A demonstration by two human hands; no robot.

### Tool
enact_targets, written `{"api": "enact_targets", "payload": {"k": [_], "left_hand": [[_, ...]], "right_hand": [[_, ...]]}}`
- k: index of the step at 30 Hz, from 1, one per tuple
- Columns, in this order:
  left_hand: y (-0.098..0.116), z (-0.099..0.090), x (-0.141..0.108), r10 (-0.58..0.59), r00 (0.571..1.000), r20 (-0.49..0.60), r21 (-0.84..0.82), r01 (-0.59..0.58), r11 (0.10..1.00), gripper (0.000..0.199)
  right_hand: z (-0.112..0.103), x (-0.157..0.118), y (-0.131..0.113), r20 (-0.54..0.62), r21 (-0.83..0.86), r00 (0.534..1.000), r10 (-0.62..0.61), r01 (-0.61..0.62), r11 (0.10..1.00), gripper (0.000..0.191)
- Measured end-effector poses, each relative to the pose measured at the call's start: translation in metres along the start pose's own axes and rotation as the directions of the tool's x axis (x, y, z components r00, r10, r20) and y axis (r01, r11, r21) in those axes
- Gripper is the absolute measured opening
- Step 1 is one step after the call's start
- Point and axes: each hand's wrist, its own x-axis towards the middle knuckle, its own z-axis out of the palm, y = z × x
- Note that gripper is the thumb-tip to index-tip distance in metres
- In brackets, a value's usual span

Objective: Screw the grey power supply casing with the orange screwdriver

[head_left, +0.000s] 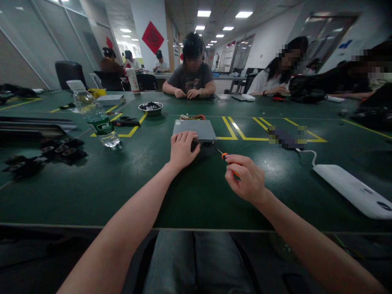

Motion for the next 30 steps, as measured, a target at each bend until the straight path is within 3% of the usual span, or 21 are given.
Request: {"api": "enact_targets", "payload": {"k": [15,20,24,30], "left_hand": [[0.001,-0.0022,-0.0003,-0.001,1.0,0.023,-0.013,0.001,1.0,0.02],[0.0007,-0.0036,-0.0003,0.005,1.0,0.026,-0.014,-0.004,1.0,0.02],[0.0008,-0.0046,-0.0001,-0.002,0.999,0.041,-0.015,0.003,1.0,0.021],[0.0009,-0.0034,-0.0003,-0.007,0.999,0.044,-0.016,0.008,1.0,0.022]], "right_hand": [[-0.0004,0.0036,-0.0042,0.03,-0.052,0.999,-0.028,0.029,0.998,0.017],[0.0003,0.0018,-0.0024,-0.014,-0.165,1.0,0.017,-0.019,0.986,0.027],[0.0018,-0.0005,-0.0019,-0.051,-0.128,0.995,0.088,-0.094,0.987,0.038],[0.0021,0.0018,-0.0028,-0.055,-0.117,0.998,-0.033,0.026,0.993,0.041]]}}
